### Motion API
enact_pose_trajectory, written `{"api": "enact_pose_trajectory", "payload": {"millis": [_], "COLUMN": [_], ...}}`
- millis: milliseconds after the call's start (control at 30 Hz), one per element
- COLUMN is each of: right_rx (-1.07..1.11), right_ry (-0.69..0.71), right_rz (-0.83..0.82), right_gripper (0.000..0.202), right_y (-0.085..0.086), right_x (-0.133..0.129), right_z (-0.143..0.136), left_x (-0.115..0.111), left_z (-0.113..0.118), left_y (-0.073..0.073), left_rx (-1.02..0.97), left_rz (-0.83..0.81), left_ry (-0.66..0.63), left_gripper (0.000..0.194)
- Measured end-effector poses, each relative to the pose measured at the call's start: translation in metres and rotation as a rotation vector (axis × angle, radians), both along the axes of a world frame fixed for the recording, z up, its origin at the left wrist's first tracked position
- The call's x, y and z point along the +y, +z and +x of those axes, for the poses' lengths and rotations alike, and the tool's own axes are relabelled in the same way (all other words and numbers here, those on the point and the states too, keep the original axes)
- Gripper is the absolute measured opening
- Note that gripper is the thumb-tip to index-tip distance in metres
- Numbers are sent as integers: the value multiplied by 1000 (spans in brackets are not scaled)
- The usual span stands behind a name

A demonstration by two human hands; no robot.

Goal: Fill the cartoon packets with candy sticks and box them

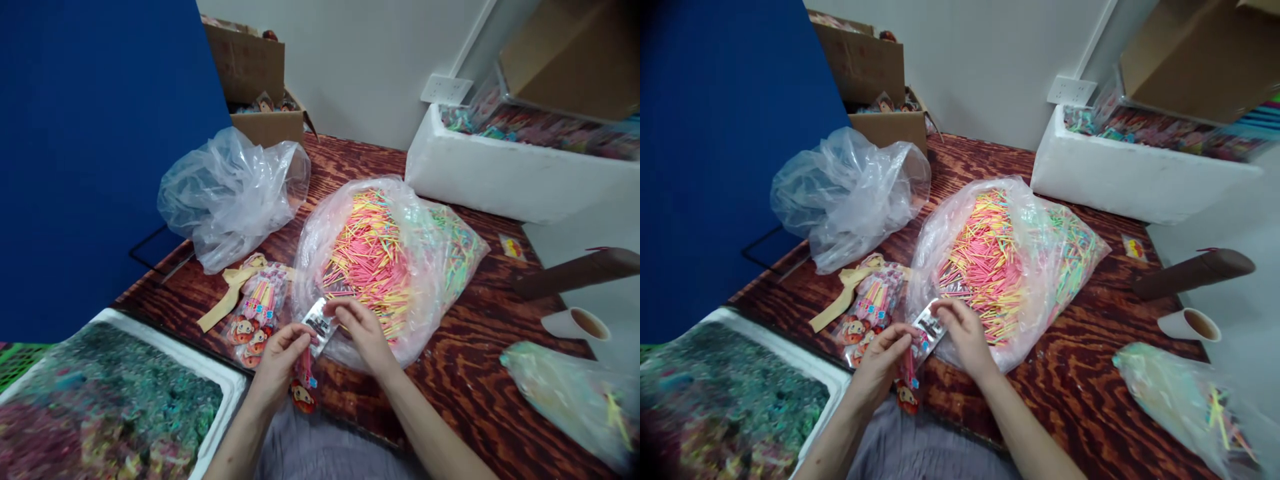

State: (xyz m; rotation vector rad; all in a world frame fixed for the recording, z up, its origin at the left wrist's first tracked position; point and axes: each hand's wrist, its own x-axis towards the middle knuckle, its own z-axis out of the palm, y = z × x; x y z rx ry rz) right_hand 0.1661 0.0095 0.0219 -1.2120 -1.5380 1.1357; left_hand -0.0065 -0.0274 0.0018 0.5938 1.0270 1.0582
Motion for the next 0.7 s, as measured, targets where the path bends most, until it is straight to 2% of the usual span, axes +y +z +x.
{"api": "enact_pose_trajectory", "payload": {"millis": [67,100,200,267,433,600,700], "right_rx": [-227,-398,-875,-1032,-1173,-1205,-1222], "right_ry": [-76,-68,63,172,349,424,459], "right_rz": [97,155,361,483,664,732,792], "right_gripper": [20,20,25,26,26,24,24], "right_y": [-14,-21,-34,-38,-43,-46,-46], "right_x": [33,50,96,116,135,139,142], "right_z": [10,13,17,14,6,8,12], "left_x": [3,5,11,16,37,66,74], "left_z": [-7,-11,-24,-33,-55,-62,-59], "left_y": [3,5,11,12,2,-25,-42], "left_rx": [35,48,125,222,486,1073,1312], "left_rz": [-2,2,31,101,251,445,565], "left_ry": [32,49,90,144,310,422,443], "left_gripper": [26,28,30,26,23,21,21]}}
